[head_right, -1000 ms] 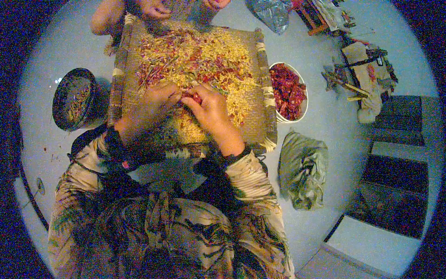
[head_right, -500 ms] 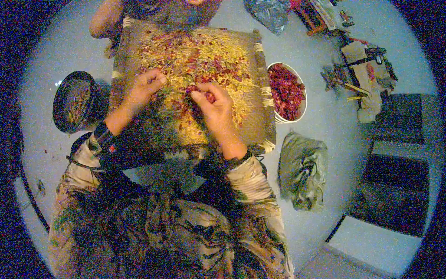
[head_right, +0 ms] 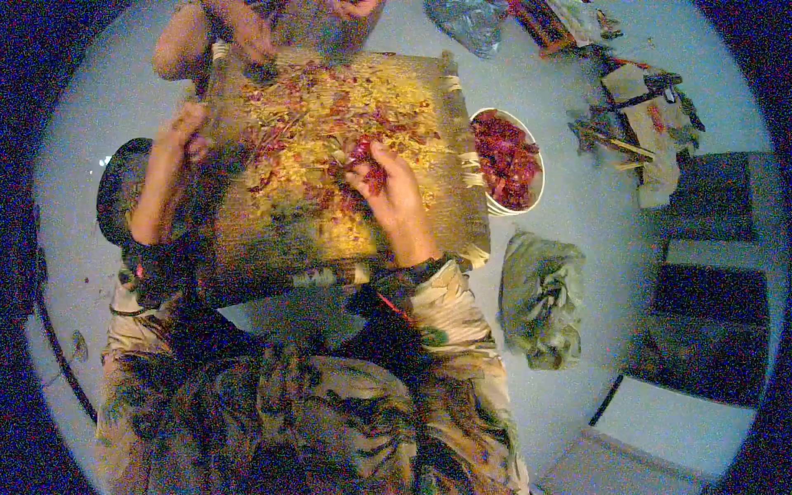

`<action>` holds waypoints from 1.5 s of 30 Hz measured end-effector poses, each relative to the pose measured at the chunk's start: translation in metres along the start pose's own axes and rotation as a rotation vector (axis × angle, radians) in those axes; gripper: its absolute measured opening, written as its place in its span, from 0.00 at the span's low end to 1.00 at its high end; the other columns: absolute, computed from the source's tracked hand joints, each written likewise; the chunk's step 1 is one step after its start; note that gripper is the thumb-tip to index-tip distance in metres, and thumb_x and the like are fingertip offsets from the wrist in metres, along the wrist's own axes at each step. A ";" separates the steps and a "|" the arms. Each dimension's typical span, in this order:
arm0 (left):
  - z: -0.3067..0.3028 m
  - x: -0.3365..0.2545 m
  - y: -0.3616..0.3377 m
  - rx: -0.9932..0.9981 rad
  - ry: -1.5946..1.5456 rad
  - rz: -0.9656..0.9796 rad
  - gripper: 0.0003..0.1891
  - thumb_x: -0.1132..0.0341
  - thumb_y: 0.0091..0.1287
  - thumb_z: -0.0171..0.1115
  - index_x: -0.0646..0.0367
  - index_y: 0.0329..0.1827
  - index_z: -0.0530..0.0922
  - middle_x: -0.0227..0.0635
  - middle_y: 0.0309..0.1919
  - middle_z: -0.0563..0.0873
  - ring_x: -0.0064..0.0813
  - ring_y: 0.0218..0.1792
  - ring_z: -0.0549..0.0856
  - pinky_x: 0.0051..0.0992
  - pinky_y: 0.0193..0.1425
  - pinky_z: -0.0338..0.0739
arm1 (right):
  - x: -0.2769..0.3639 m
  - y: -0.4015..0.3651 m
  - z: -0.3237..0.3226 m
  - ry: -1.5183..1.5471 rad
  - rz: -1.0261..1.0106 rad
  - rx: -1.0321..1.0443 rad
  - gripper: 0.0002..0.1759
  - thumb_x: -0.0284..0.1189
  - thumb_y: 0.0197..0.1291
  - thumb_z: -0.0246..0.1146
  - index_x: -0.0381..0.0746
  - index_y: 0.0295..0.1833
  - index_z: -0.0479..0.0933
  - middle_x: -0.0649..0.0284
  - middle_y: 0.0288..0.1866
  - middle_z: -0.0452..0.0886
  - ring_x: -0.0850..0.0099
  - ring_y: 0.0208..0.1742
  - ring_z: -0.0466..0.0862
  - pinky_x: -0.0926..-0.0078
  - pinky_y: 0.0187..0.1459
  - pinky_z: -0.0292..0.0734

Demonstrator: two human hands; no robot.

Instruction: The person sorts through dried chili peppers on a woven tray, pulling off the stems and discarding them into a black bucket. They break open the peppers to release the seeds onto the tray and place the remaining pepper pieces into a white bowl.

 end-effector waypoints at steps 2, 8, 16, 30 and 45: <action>-0.047 -0.019 0.002 -0.106 0.064 0.053 0.06 0.65 0.66 0.55 0.57 0.38 0.75 0.21 0.24 0.71 0.10 0.18 0.63 0.13 0.20 0.57 | -0.004 0.003 -0.004 0.041 0.014 -0.032 0.13 0.33 0.64 0.54 0.33 0.44 0.74 0.56 0.38 0.81 0.66 0.39 0.81 0.61 0.44 0.79; -0.247 -0.020 0.011 -0.386 0.842 0.156 0.14 0.56 0.67 0.53 0.59 0.38 0.78 0.28 0.24 0.77 0.20 0.23 0.75 0.22 0.28 0.69 | -0.008 0.004 -0.002 0.039 0.019 -0.009 0.13 0.33 0.64 0.54 0.32 0.44 0.73 0.52 0.42 0.80 0.57 0.50 0.80 0.61 0.48 0.78; -0.447 0.093 0.034 -0.342 1.253 -0.018 0.32 0.38 0.64 0.45 0.62 0.47 0.77 0.48 0.33 0.83 0.43 0.40 0.81 0.36 0.46 0.73 | -0.013 0.011 -0.015 0.001 0.008 -0.038 0.10 0.31 0.63 0.55 0.35 0.40 0.73 0.56 0.36 0.80 0.64 0.40 0.82 0.64 0.45 0.79; 0.002 -0.031 -0.033 0.144 0.775 0.326 0.06 0.69 0.63 0.59 0.60 0.40 0.77 0.28 0.32 0.79 0.18 0.38 0.77 0.19 0.46 0.70 | -0.007 0.000 0.005 0.077 -0.023 0.013 0.07 0.28 0.61 0.57 0.36 0.40 0.73 0.59 0.32 0.80 0.63 0.39 0.82 0.59 0.47 0.80; 0.147 0.064 -0.071 0.385 0.734 0.364 0.21 0.65 0.50 0.71 0.58 0.45 0.72 0.39 0.39 0.80 0.35 0.35 0.83 0.30 0.37 0.77 | -0.022 -0.010 0.038 0.145 0.058 0.253 0.40 0.59 0.64 0.36 0.33 0.63 0.61 0.47 0.62 0.68 0.57 0.61 0.71 0.57 0.59 0.67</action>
Point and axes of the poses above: each hand's wrist, its own y-axis towards the middle knuckle, its own z-axis out of the palm, x = y × z, the point moved 8 cm from there along y, towards the middle knuckle
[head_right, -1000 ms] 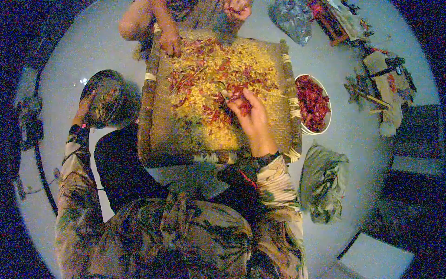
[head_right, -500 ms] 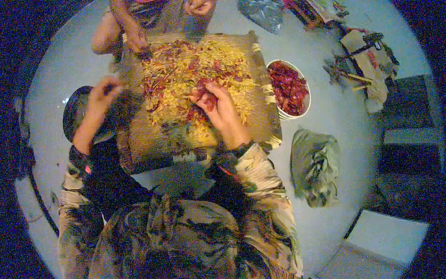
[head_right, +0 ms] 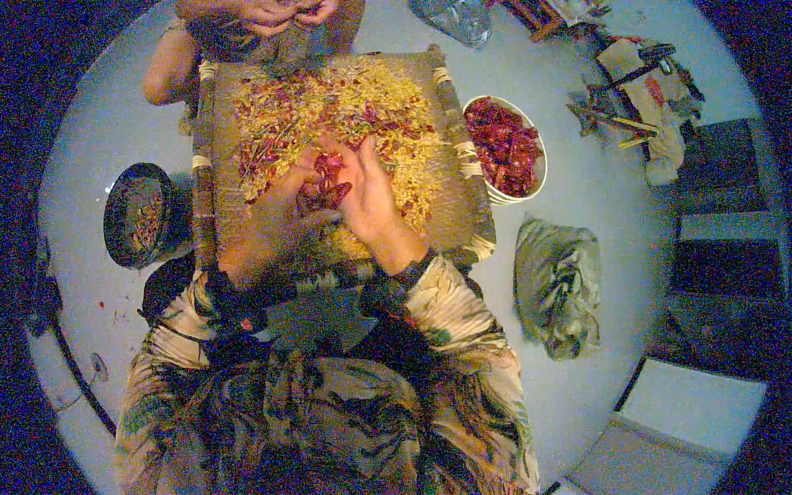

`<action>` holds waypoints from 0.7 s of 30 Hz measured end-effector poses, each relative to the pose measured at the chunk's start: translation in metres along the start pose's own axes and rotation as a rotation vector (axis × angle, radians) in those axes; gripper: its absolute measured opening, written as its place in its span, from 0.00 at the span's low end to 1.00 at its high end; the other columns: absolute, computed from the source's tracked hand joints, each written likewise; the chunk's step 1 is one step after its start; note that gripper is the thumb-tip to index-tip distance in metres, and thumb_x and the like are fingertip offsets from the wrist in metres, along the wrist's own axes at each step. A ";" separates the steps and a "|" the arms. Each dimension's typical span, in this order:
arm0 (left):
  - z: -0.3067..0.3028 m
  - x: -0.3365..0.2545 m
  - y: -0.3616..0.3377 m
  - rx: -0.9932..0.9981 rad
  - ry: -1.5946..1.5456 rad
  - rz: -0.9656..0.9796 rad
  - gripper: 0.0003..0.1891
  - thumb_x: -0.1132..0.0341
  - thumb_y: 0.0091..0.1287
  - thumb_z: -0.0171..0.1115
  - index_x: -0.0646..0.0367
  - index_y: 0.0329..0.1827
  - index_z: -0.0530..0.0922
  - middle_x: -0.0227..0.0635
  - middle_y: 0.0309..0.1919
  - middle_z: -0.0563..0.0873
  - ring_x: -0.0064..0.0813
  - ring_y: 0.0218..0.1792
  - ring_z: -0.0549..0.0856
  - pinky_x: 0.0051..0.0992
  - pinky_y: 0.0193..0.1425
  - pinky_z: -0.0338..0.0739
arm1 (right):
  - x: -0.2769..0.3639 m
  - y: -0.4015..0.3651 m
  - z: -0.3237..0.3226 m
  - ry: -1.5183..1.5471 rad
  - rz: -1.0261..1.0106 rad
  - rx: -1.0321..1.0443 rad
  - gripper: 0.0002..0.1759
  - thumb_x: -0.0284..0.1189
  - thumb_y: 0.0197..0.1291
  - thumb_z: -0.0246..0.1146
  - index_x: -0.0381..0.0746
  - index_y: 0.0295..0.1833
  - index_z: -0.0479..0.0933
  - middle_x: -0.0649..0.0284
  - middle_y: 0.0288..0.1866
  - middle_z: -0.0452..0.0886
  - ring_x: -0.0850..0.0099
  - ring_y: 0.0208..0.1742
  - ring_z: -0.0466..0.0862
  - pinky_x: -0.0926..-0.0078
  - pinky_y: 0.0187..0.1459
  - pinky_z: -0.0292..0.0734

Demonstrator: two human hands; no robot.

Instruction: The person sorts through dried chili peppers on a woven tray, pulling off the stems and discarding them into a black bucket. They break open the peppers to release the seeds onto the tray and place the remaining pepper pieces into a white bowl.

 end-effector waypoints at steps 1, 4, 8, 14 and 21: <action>-0.001 -0.001 0.000 -0.010 0.042 -0.009 0.21 0.64 0.50 0.71 0.58 0.45 0.72 0.39 0.39 0.80 0.36 0.36 0.83 0.31 0.38 0.77 | -0.002 -0.001 0.001 -0.002 0.009 -0.002 0.40 0.59 0.64 0.35 0.34 0.64 0.61 0.48 0.62 0.68 0.57 0.60 0.71 0.57 0.59 0.67; -0.005 -0.008 0.000 -0.018 0.143 0.012 0.21 0.64 0.50 0.70 0.57 0.45 0.71 0.39 0.38 0.80 0.36 0.37 0.83 0.32 0.39 0.77 | -0.004 -0.002 0.004 0.009 0.020 -0.004 0.40 0.59 0.64 0.34 0.35 0.64 0.61 0.49 0.61 0.69 0.59 0.59 0.72 0.59 0.59 0.68; -0.009 -0.013 -0.002 -0.003 0.185 -0.080 0.22 0.64 0.52 0.70 0.56 0.47 0.71 0.40 0.35 0.81 0.37 0.35 0.83 0.32 0.38 0.77 | -0.007 -0.003 0.002 0.045 0.024 -0.013 0.33 0.54 0.67 0.38 0.37 0.63 0.62 0.52 0.57 0.72 0.61 0.55 0.74 0.63 0.56 0.70; -0.007 0.003 0.001 -0.059 0.188 -0.066 0.21 0.65 0.53 0.69 0.54 0.49 0.72 0.37 0.30 0.82 0.34 0.28 0.82 0.30 0.32 0.76 | -0.021 0.005 -0.023 -0.106 0.003 -0.031 0.16 0.30 0.65 0.53 0.38 0.56 0.68 0.58 0.44 0.78 0.66 0.44 0.79 0.68 0.47 0.76; -0.014 -0.018 -0.004 -0.094 0.144 0.138 0.16 0.67 0.55 0.68 0.56 0.45 0.73 0.36 0.32 0.80 0.28 0.24 0.79 0.26 0.28 0.73 | 0.043 0.000 -0.063 0.013 -0.199 -0.203 0.11 0.27 0.64 0.53 0.32 0.48 0.69 0.53 0.44 0.78 0.63 0.43 0.81 0.63 0.46 0.79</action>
Point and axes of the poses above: each hand's wrist, its own y-axis towards the middle knuckle, its own z-axis out of the palm, x = y × z, the point moved 8 cm from there along y, towards the middle knuckle
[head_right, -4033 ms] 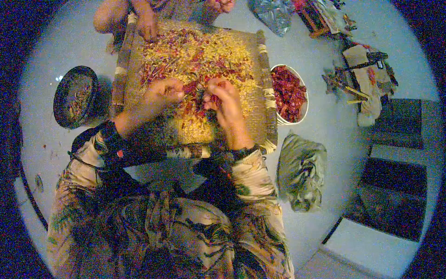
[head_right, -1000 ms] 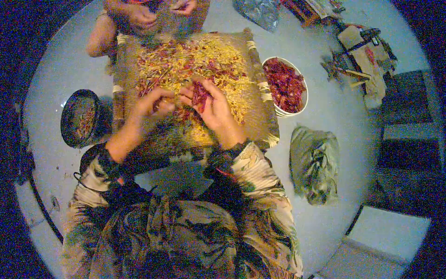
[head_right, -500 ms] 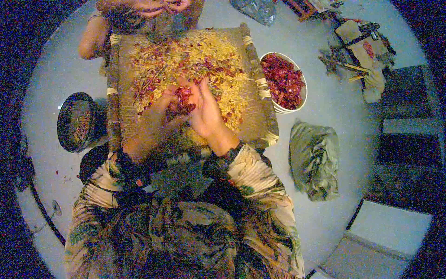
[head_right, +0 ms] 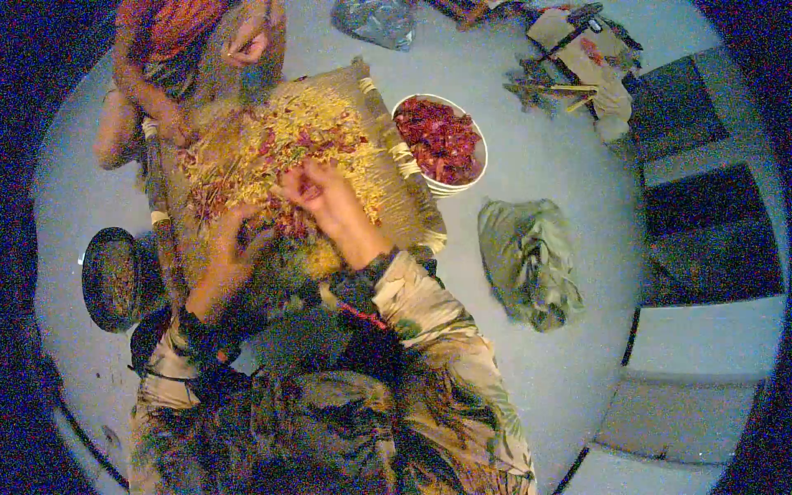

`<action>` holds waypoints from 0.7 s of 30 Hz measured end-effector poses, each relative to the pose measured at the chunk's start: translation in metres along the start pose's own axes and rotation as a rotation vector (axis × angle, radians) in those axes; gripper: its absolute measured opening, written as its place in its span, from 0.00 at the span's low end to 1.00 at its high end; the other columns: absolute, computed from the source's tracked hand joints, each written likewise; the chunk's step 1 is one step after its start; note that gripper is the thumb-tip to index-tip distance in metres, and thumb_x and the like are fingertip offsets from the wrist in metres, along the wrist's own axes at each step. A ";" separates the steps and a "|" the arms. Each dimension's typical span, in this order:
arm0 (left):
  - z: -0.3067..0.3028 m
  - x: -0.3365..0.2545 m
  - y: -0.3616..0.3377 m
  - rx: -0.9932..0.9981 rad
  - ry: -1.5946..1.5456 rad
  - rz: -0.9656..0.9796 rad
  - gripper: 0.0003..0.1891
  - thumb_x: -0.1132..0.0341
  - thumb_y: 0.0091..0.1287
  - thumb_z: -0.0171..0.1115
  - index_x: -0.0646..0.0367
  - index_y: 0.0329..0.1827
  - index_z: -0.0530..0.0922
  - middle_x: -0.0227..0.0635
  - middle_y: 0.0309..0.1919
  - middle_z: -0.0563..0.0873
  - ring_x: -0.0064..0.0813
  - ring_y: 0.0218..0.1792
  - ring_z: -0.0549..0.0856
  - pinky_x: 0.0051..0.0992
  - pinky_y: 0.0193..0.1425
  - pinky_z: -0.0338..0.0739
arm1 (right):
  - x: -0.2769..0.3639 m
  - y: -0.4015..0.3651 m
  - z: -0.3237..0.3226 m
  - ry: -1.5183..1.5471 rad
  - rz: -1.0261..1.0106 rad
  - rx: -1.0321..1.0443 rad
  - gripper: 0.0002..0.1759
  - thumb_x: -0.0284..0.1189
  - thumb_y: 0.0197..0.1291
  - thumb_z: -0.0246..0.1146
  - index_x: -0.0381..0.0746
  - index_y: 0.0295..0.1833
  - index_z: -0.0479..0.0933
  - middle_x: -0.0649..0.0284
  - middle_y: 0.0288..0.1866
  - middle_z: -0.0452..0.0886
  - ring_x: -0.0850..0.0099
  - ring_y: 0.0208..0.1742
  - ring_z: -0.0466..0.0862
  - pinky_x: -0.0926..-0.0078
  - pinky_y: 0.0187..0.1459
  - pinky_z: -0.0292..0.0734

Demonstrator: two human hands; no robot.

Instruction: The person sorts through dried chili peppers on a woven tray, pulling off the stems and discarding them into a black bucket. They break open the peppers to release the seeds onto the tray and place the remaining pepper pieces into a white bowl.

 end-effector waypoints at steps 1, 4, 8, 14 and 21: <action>-0.002 -0.001 -0.001 0.002 -0.007 0.014 0.15 0.67 0.56 0.67 0.57 0.44 0.73 0.36 0.31 0.80 0.29 0.25 0.79 0.26 0.29 0.73 | 0.019 0.010 -0.018 0.097 -0.039 -0.056 0.11 0.27 0.64 0.52 0.31 0.47 0.69 0.52 0.43 0.78 0.63 0.41 0.81 0.63 0.45 0.79; -0.006 -0.002 -0.001 -0.002 -0.034 0.034 0.12 0.69 0.58 0.64 0.58 0.43 0.73 0.38 0.31 0.79 0.31 0.28 0.80 0.27 0.31 0.74 | 0.098 0.011 -0.044 0.014 -0.275 -0.162 0.11 0.26 0.63 0.52 0.27 0.43 0.70 0.50 0.39 0.79 0.62 0.36 0.80 0.63 0.44 0.79; -0.013 -0.001 -0.001 -0.006 -0.081 0.042 0.09 0.71 0.59 0.62 0.59 0.41 0.74 0.39 0.31 0.78 0.34 0.29 0.80 0.28 0.33 0.75 | 0.194 0.034 -0.123 -0.221 -0.387 0.032 0.19 0.39 0.66 0.48 0.33 0.47 0.71 0.50 0.43 0.79 0.59 0.40 0.80 0.57 0.47 0.75; -0.020 0.006 0.003 0.014 -0.060 0.018 0.07 0.70 0.60 0.60 0.59 0.39 0.74 0.40 0.29 0.79 0.36 0.29 0.80 0.30 0.32 0.73 | 0.221 -0.028 -0.095 -0.485 -0.502 -0.549 0.24 0.50 0.65 0.46 0.41 0.52 0.70 0.59 0.49 0.76 0.64 0.45 0.76 0.62 0.48 0.71; -0.038 0.025 0.011 -0.100 -0.055 -0.085 0.06 0.69 0.60 0.61 0.60 0.35 0.74 0.40 0.26 0.77 0.33 0.26 0.77 0.28 0.32 0.72 | 0.205 -0.014 -0.098 -0.632 -0.399 -0.455 0.15 0.34 0.60 0.59 0.34 0.47 0.74 0.61 0.44 0.78 0.68 0.44 0.78 0.73 0.45 0.73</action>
Point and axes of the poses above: each hand's wrist, its own y-axis towards the middle knuckle, its own z-axis out of the palm, x = y × z, the point moved 8 cm from there along y, towards the middle knuckle
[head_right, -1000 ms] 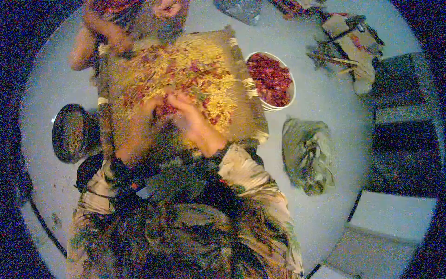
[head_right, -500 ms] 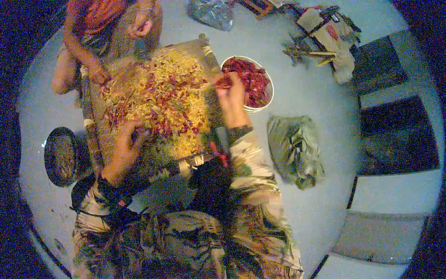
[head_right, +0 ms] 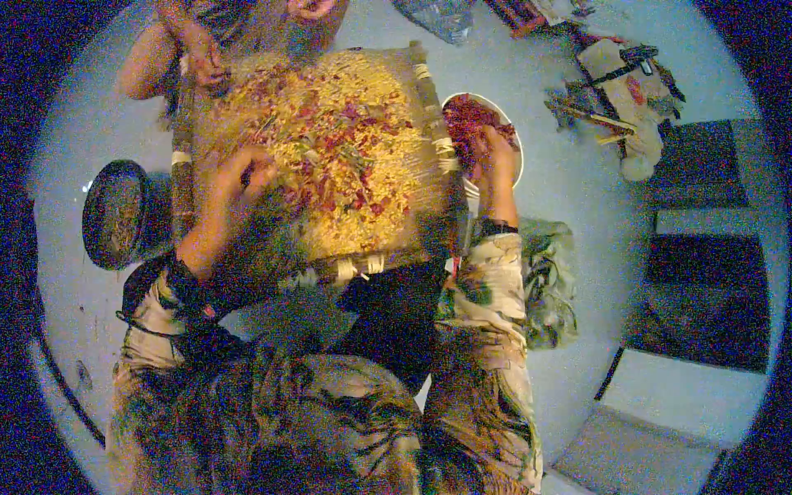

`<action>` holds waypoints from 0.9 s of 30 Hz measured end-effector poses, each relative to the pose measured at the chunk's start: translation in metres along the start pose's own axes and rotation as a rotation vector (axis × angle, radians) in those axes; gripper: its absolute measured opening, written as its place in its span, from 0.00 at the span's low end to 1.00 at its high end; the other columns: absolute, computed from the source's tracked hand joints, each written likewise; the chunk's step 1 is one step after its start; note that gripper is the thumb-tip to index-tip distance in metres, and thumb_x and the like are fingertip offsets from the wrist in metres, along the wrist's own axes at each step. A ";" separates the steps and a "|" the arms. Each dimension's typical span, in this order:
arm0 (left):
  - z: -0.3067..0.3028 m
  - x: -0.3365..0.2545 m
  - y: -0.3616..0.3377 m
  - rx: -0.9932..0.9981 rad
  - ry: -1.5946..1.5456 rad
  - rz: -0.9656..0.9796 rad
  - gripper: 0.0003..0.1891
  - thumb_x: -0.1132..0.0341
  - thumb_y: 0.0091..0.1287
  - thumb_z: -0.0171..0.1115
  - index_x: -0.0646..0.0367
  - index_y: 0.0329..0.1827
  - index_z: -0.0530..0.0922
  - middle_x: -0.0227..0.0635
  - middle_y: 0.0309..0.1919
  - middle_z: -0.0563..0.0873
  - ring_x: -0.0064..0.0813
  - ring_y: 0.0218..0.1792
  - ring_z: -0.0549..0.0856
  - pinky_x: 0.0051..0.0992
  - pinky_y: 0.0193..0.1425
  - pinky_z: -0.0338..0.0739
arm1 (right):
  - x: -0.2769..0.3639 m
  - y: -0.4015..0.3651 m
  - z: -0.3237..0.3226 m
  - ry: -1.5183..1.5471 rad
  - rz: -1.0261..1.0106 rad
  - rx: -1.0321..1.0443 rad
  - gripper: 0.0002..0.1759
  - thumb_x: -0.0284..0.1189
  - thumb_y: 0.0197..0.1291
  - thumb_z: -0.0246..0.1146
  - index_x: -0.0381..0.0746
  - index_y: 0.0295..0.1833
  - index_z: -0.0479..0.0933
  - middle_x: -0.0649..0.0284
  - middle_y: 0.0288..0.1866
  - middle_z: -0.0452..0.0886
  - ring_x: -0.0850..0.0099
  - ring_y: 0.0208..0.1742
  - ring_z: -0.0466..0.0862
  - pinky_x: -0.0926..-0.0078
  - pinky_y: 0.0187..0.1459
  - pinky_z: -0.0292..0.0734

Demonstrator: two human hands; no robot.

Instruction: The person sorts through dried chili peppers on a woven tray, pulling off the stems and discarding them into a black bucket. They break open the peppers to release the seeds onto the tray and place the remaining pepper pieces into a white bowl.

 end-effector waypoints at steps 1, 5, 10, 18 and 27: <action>-0.003 0.002 0.001 -0.014 0.005 -0.010 0.05 0.69 0.60 0.61 0.60 0.35 0.74 0.40 0.25 0.77 0.32 0.25 0.76 0.28 0.32 0.72 | -0.007 -0.005 0.019 -0.144 -0.007 0.105 0.15 0.34 0.60 0.59 0.34 0.47 0.75 0.62 0.42 0.79 0.69 0.43 0.78 0.74 0.44 0.74; -0.014 0.017 0.007 -0.049 -0.028 -0.050 0.05 0.69 0.61 0.59 0.61 0.36 0.74 0.35 0.22 0.76 0.24 0.23 0.74 0.25 0.29 0.70 | -0.026 -0.063 0.117 -0.811 -0.254 0.547 0.14 0.34 0.60 0.60 0.34 0.42 0.79 0.65 0.36 0.81 0.74 0.36 0.79 0.77 0.40 0.74; -0.016 0.036 0.006 -0.084 -0.164 -0.057 0.07 0.67 0.61 0.59 0.61 0.35 0.74 0.33 0.21 0.76 0.19 0.23 0.72 0.23 0.27 0.68 | -0.105 -0.118 0.173 -1.481 -0.393 0.845 0.17 0.41 0.56 0.62 0.35 0.38 0.80 0.51 0.32 0.81 0.57 0.36 0.82 0.63 0.39 0.74; -0.022 0.016 0.003 0.019 -0.075 -0.116 0.09 0.64 0.60 0.59 0.61 0.35 0.74 0.36 0.22 0.78 0.26 0.22 0.75 0.27 0.27 0.69 | -0.176 -0.103 0.160 -1.373 -0.218 0.656 0.17 0.40 0.54 0.64 0.36 0.28 0.80 0.55 0.26 0.81 0.62 0.27 0.80 0.66 0.31 0.73; -0.017 0.014 0.003 0.082 -0.039 -0.125 0.09 0.64 0.59 0.59 0.60 0.35 0.74 0.41 0.22 0.78 0.37 0.23 0.78 0.34 0.29 0.71 | -0.120 -0.120 0.166 -0.436 0.402 0.655 0.08 0.35 0.58 0.64 0.42 0.34 0.78 0.70 0.28 0.80 0.83 0.27 0.76 0.86 0.29 0.71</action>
Point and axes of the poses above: each hand's wrist, its own y-axis towards the middle knuckle, its own z-axis out of the palm, x = y × z, the point moved 8 cm from there along y, towards the middle knuckle
